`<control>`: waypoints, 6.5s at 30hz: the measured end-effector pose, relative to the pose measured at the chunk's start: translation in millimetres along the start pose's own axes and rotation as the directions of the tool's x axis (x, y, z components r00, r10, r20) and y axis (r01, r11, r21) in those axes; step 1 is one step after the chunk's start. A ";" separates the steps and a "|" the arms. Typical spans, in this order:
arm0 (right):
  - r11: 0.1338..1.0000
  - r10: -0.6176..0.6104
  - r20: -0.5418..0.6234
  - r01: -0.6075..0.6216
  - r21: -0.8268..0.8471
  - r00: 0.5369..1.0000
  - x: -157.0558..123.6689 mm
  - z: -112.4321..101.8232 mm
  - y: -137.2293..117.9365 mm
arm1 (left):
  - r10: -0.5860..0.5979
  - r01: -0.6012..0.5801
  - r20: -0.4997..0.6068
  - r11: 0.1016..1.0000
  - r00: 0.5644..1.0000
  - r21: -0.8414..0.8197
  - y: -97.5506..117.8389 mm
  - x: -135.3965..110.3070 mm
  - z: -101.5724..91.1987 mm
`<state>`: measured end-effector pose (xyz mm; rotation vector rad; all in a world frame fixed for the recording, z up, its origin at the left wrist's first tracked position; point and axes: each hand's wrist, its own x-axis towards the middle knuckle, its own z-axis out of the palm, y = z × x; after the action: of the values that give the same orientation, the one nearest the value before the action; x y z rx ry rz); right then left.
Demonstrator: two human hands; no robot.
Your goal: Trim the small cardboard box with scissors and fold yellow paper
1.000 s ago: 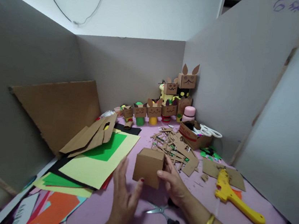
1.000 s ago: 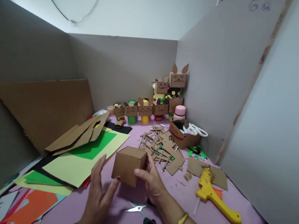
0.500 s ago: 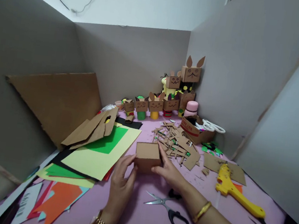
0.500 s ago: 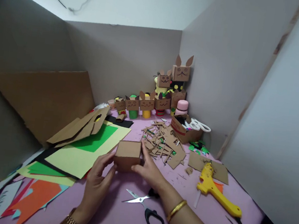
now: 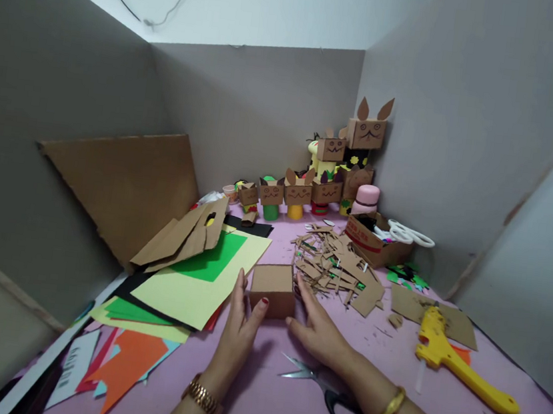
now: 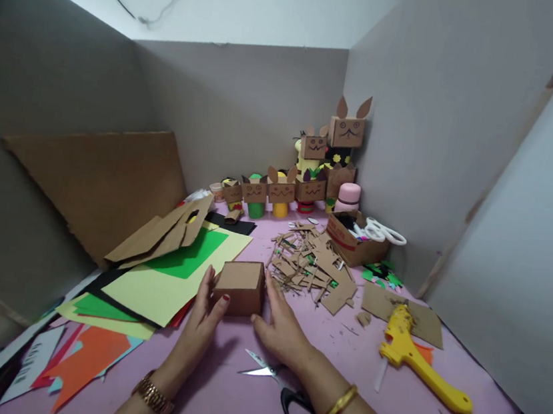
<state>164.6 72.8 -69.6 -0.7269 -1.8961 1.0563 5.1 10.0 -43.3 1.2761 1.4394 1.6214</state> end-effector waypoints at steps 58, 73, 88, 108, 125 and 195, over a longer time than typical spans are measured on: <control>0.985 0.160 -0.022 -0.158 0.076 0.987 10.7 12.9 -26.1 | 0.137 -0.116 -0.105 0.975 0.985 0.189 -16.4 1.1 -2.3; 0.780 0.097 0.094 -0.017 -0.626 0.991 -128.4 -26.4 -36.5 | 0.449 -0.329 -0.177 0.823 0.876 0.463 4.4 -26.9 -12.6; 0.797 0.108 -0.087 -0.139 -0.588 0.990 -118.3 -28.7 -42.6 | 0.155 -0.288 0.243 0.493 0.958 0.821 -10.4 -88.2 -32.1; 0.832 0.066 -0.091 -0.105 -0.544 0.994 -119.3 -27.5 -48.6 | 0.125 -0.298 0.272 0.466 0.954 0.833 -3.8 -83.5 -40.7; 0.852 0.067 -0.061 -0.089 -0.516 0.996 -121.8 -30.9 -36.5 | 0.174 -0.275 0.214 0.534 0.961 0.799 -6.7 -89.9 -37.6; 0.893 0.082 0.354 0.089 -0.440 0.932 -86.9 27.6 -68.6 | 0.149 -0.172 0.119 0.420 0.982 0.891 40.3 -7.5 -155.7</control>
<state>177.3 -39.2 -51.2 -0.8224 -2.5144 0.7870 -130.7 -63.2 2.7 2.0381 2.3822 0.8179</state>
